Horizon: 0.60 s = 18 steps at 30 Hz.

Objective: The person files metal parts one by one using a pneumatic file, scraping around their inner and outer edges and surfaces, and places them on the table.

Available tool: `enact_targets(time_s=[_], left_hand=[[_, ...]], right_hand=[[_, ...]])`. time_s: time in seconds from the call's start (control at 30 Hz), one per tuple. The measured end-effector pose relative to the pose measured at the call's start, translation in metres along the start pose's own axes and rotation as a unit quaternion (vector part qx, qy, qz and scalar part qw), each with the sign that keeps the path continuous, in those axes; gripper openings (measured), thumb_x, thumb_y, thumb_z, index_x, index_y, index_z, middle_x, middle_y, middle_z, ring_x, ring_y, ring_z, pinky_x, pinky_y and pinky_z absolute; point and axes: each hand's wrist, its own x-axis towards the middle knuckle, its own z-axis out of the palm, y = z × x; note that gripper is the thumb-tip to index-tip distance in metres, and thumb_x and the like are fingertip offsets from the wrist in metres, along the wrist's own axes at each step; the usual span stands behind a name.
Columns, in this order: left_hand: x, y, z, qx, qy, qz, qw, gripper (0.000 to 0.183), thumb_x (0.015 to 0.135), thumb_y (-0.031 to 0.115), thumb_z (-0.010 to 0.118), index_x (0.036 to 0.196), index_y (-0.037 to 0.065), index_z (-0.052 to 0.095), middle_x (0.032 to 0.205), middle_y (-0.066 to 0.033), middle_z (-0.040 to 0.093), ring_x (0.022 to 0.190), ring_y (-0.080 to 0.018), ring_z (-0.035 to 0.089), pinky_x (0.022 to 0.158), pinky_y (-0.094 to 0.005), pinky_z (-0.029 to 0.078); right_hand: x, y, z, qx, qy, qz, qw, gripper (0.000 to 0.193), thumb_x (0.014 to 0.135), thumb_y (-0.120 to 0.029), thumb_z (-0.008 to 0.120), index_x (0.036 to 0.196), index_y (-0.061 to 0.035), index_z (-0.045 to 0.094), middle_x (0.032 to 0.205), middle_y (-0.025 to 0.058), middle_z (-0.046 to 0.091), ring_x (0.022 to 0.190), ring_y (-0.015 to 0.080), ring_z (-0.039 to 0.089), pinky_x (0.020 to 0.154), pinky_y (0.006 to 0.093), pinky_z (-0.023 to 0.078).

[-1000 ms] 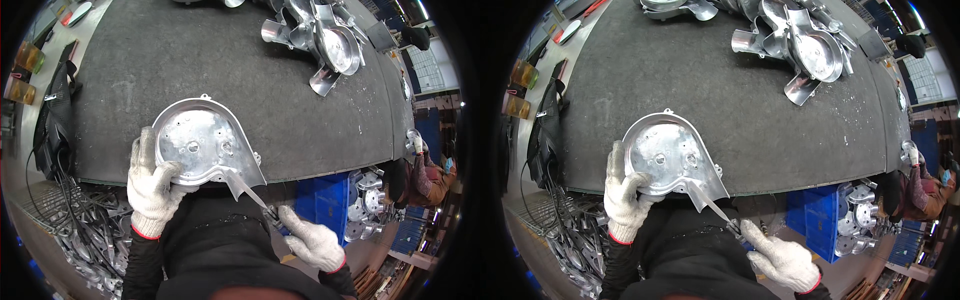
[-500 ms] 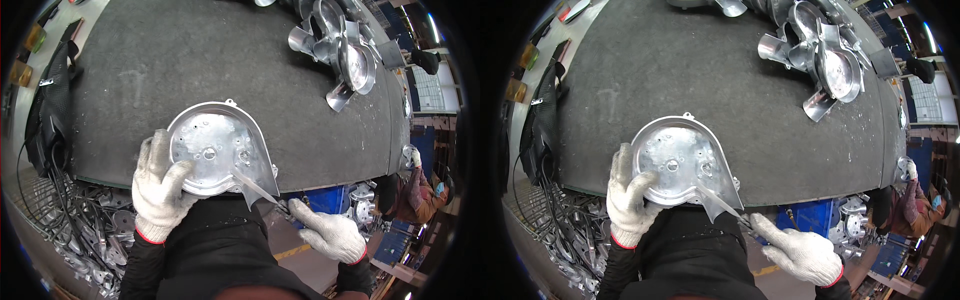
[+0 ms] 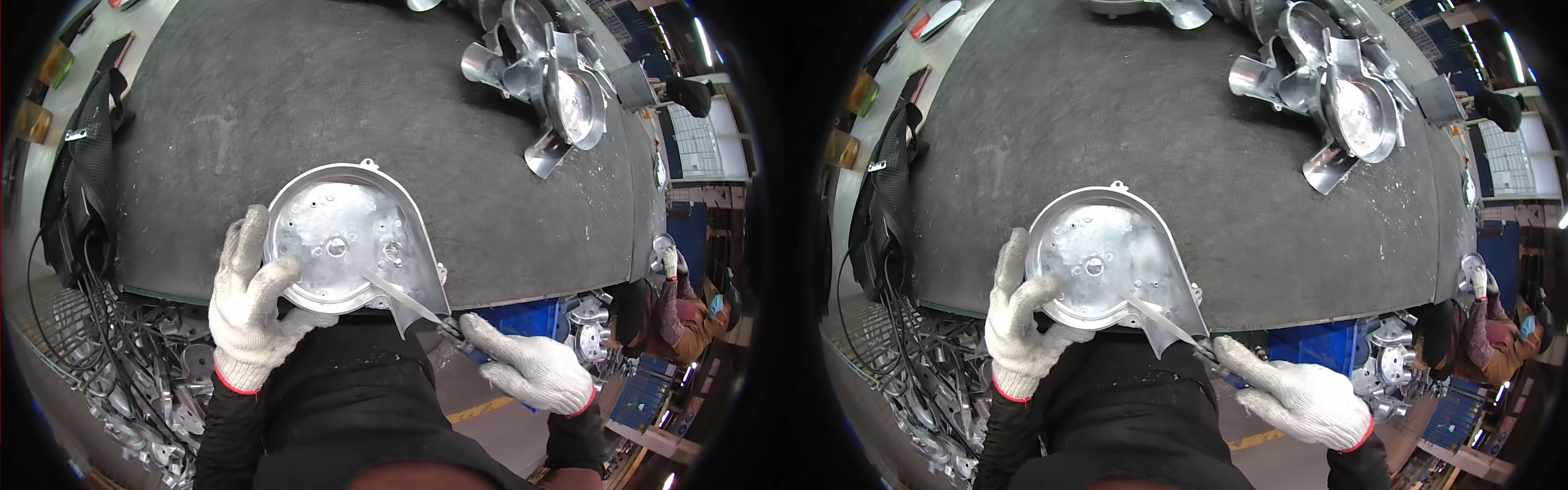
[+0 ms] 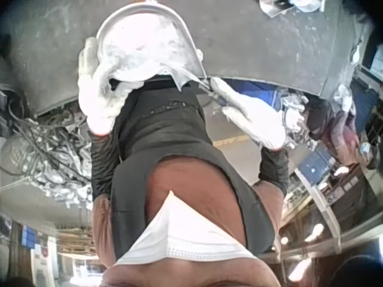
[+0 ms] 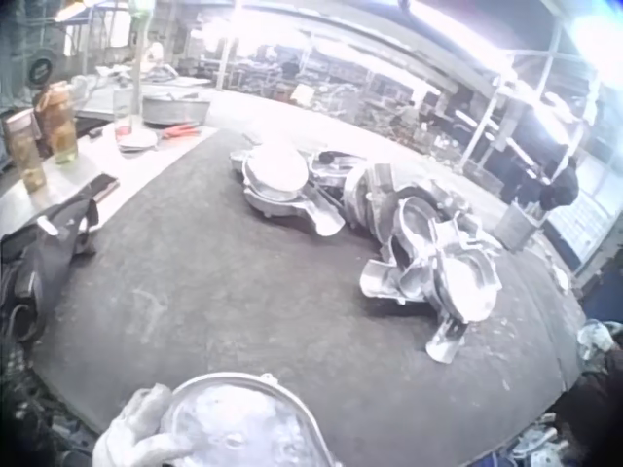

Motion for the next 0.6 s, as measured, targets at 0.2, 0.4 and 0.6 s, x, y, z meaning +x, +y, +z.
enact_targets(time_s=[0.2,0.4,0.6], left_hand=[[-0.007,0.018,0.002,0.034,0.015,0.009,0.999,0.065,0.065,0.054,0.092,0.104,0.014,0.059,0.139,-0.027,0.053,0.105,-0.0494,0.062,0.085,-0.0574,0.052],[-0.001,0.018,0.004,0.018,0.037,0.008,0.999,0.06,0.065,0.054,0.092,0.098,0.015,0.06,0.131,-0.0227,0.055,0.103,-0.0471,0.061,0.08,-0.0554,0.051],[0.0,0.013,0.006,0.009,0.033,0.019,0.999,0.06,0.063,0.05,0.094,0.097,0.015,0.059,0.132,-0.0223,0.053,0.101,-0.0456,0.061,0.076,-0.0548,0.051]], right_hand=[[-0.009,-0.019,0.028,0.206,0.086,0.103,0.969,0.07,0.1,-0.017,0.063,0.163,-0.0127,0.035,0.124,0.0231,0.07,0.093,0.0308,0.076,0.083,0.0379,0.058],[0.005,-0.034,0.049,0.172,0.127,0.143,0.966,0.068,0.101,-0.023,0.061,0.164,-0.0183,0.035,0.097,0.0187,0.073,0.079,0.0282,0.075,0.077,0.0389,0.058],[0.002,-0.046,0.054,0.281,0.114,0.205,0.931,0.069,0.102,-0.024,0.06,0.165,-0.0239,0.032,0.078,0.0111,0.071,0.07,0.026,0.074,0.072,0.0371,0.057]])
